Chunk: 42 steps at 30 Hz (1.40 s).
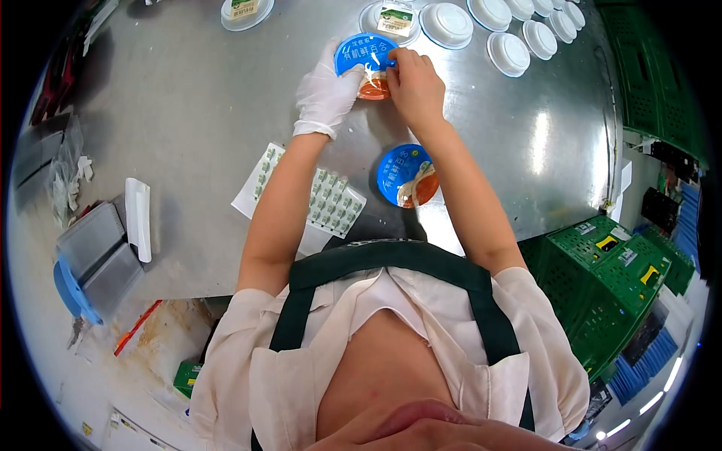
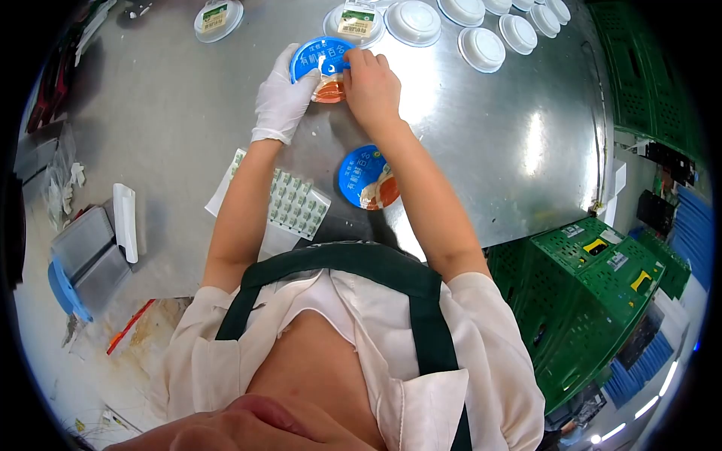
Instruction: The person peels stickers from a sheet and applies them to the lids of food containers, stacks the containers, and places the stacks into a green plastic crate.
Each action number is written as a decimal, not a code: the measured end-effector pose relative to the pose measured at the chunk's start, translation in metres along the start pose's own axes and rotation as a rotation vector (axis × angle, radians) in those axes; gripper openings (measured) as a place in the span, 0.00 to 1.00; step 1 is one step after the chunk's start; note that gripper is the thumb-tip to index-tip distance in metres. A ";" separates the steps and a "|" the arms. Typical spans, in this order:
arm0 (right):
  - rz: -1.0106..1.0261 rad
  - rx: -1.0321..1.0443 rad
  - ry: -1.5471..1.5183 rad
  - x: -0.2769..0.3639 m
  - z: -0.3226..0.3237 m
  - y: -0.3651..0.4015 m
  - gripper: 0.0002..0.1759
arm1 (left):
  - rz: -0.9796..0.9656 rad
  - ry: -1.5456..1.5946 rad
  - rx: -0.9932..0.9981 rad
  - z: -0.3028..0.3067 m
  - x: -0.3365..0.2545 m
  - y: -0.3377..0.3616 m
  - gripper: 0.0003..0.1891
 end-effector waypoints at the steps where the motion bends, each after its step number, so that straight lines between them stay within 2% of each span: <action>1: -0.045 -0.019 0.103 0.004 0.007 -0.002 0.18 | -0.001 -0.014 -0.009 -0.001 0.000 0.000 0.35; 3: -0.084 -0.037 0.205 0.002 0.012 -0.002 0.22 | -0.001 -0.024 -0.022 -0.001 0.002 -0.002 0.35; 5: -0.349 -0.003 0.037 -0.016 0.015 0.002 0.30 | 0.017 0.000 0.004 -0.001 0.005 -0.004 0.35; 6: -0.551 0.159 -0.197 -0.026 0.008 0.006 0.33 | 0.016 0.003 0.003 -0.001 0.005 -0.005 0.35; 7: -0.550 0.162 -0.195 -0.030 0.001 0.009 0.33 | -0.024 -0.026 -0.011 -0.001 0.003 -0.004 0.34; 9: -0.415 0.093 -0.309 -0.035 -0.021 0.015 0.31 | -0.054 -0.059 -0.018 -0.001 0.003 0.001 0.32; 11: -0.489 0.075 -0.488 -0.040 -0.015 0.023 0.26 | -0.053 0.582 0.336 -0.002 -0.004 0.015 0.28; 12: -0.524 0.069 -0.587 -0.041 -0.005 0.035 0.25 | 0.021 0.518 0.392 0.007 -0.003 0.027 0.25; 13: -0.547 0.059 -0.685 -0.034 0.013 0.041 0.24 | 0.033 0.514 0.400 0.019 -0.001 0.038 0.25; 16: -0.559 0.170 -0.572 -0.031 0.057 0.090 0.20 | 0.068 0.528 0.310 0.059 0.030 0.036 0.26; 18: -0.532 0.245 -0.526 -0.017 0.078 0.125 0.17 | -0.005 0.417 0.089 0.088 0.083 0.025 0.25; 19: -0.525 0.259 -0.548 -0.008 0.079 0.140 0.17 | 0.010 0.406 0.070 0.099 0.095 0.030 0.25; 21: -0.406 0.290 -0.357 0.003 0.079 0.159 0.17 | -0.038 0.170 -0.002 0.116 0.107 0.038 0.25; 22: -0.406 0.294 -0.366 0.004 0.076 0.163 0.17 | -0.153 -0.162 0.001 0.123 0.102 0.046 0.27; 23: -0.437 0.344 -0.197 0.002 0.073 0.166 0.18 | -0.152 -0.166 0.001 0.122 0.108 0.049 0.27; 24: -0.464 0.392 -0.024 -0.001 0.072 0.168 0.18 | -0.296 -0.288 0.053 0.112 0.110 0.055 0.27; 25: -0.467 0.395 -0.022 0.002 0.074 0.162 0.18 | -0.438 -0.408 0.109 0.102 0.111 0.063 0.28; 27: -0.117 0.157 0.209 0.030 0.092 0.125 0.18 | -0.426 -0.454 0.131 0.091 0.104 0.073 0.31; 29: -0.074 0.182 -0.033 0.059 0.082 0.103 0.18 | -0.422 -0.599 0.023 0.084 0.106 0.074 0.33; 31: 0.176 0.265 -0.155 0.084 0.045 0.096 0.16 | -0.407 -0.586 0.057 0.083 0.113 0.069 0.31; 33: 0.294 0.438 -0.099 0.112 0.010 0.093 0.12 | -0.393 -0.570 0.091 0.081 0.125 0.061 0.30; 34: 0.295 0.439 -0.099 0.115 -0.006 0.093 0.12 | -0.398 -0.525 0.079 0.080 0.131 0.059 0.26; 36: 0.224 0.730 0.027 0.111 -0.044 0.103 0.08 | -0.401 -0.482 0.063 0.084 0.136 0.061 0.22; 40: 0.131 0.773 -0.050 0.106 -0.055 0.102 0.06 | -0.361 -0.335 0.042 0.094 0.141 0.066 0.19; 41: 0.132 0.707 -0.115 0.108 -0.050 0.099 0.05 | -0.323 -0.275 0.042 0.097 0.147 0.067 0.18; 42: 0.130 0.640 -0.182 0.108 -0.044 0.098 0.04 | -0.374 -0.252 -0.015 0.101 0.150 0.068 0.15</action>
Point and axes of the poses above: each hand's wrist, its own y-axis away from the middle knuckle, its own z-axis out of the back of the hand, x = y × z, the point moved 4 cm from there along -y, towards the middle knuckle, and after that the axes turned 12 degrees about z, right-handed, at the moved point
